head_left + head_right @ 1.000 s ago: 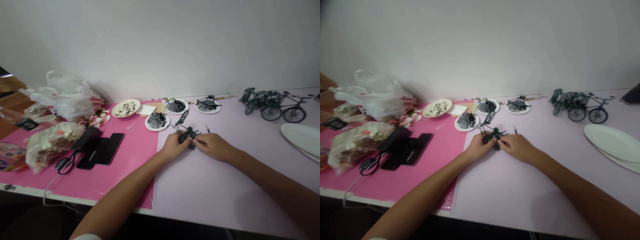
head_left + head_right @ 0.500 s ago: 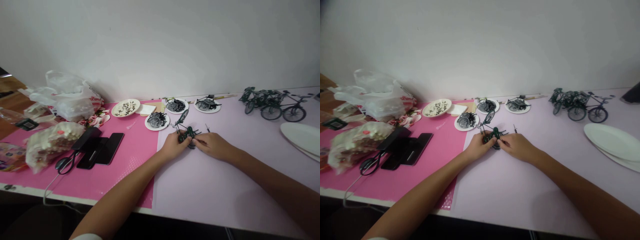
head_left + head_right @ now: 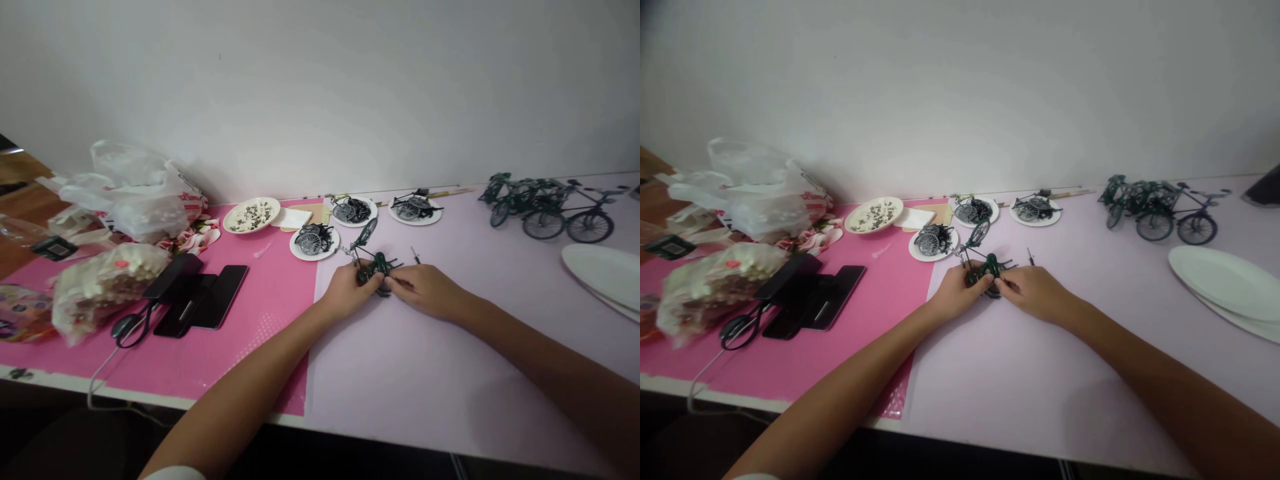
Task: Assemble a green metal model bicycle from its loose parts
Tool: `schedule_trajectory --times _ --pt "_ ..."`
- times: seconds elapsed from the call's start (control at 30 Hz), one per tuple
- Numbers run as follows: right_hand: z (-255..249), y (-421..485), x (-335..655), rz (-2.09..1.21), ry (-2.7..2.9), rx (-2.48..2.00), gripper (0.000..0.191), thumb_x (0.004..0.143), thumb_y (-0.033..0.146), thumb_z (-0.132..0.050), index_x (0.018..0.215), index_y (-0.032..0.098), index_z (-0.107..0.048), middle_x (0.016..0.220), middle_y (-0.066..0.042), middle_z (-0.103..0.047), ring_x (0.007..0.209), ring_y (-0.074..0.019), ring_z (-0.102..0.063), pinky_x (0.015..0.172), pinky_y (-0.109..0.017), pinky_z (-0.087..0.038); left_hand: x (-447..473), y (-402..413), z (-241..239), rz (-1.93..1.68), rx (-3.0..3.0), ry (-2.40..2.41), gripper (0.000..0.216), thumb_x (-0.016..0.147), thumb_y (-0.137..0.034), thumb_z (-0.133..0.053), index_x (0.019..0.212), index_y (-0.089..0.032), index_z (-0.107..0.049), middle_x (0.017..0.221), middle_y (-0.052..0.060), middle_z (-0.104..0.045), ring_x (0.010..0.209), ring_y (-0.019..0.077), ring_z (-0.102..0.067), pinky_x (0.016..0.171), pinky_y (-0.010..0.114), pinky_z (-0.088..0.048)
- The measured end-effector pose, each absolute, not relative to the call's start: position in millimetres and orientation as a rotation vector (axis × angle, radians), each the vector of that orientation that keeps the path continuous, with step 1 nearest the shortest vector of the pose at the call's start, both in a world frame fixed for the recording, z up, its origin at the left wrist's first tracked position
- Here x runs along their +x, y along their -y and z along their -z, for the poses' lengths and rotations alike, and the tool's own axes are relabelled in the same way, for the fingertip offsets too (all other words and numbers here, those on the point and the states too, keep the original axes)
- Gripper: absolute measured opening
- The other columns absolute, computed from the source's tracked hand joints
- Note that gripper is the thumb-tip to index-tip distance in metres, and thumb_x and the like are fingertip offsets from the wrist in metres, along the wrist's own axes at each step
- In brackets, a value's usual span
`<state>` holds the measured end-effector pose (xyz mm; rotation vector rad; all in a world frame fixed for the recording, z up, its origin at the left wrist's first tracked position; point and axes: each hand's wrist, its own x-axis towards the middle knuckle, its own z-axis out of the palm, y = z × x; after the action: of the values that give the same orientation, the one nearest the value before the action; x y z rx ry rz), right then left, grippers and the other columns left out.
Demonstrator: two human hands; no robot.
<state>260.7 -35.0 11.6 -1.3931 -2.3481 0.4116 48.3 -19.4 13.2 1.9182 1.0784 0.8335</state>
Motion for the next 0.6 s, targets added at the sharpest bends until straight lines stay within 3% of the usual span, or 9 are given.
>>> schedule_trajectory --times 0.6 --pt "-12.0 34.7 260.9 -0.426 2.351 -1.394 0.04 0.1 0.039 -0.045 0.065 0.022 -0.04 0.059 0.0 -0.056 0.054 -0.0163 -0.047 0.056 -0.03 -0.03 48.2 19.3 -13.5 -0.833 1.931 -1.079 0.024 0.096 -0.036 -0.06 0.103 -0.017 -0.073 0.096 0.007 -0.078 0.089 0.0225 -0.072 0.082 0.032 -0.055"
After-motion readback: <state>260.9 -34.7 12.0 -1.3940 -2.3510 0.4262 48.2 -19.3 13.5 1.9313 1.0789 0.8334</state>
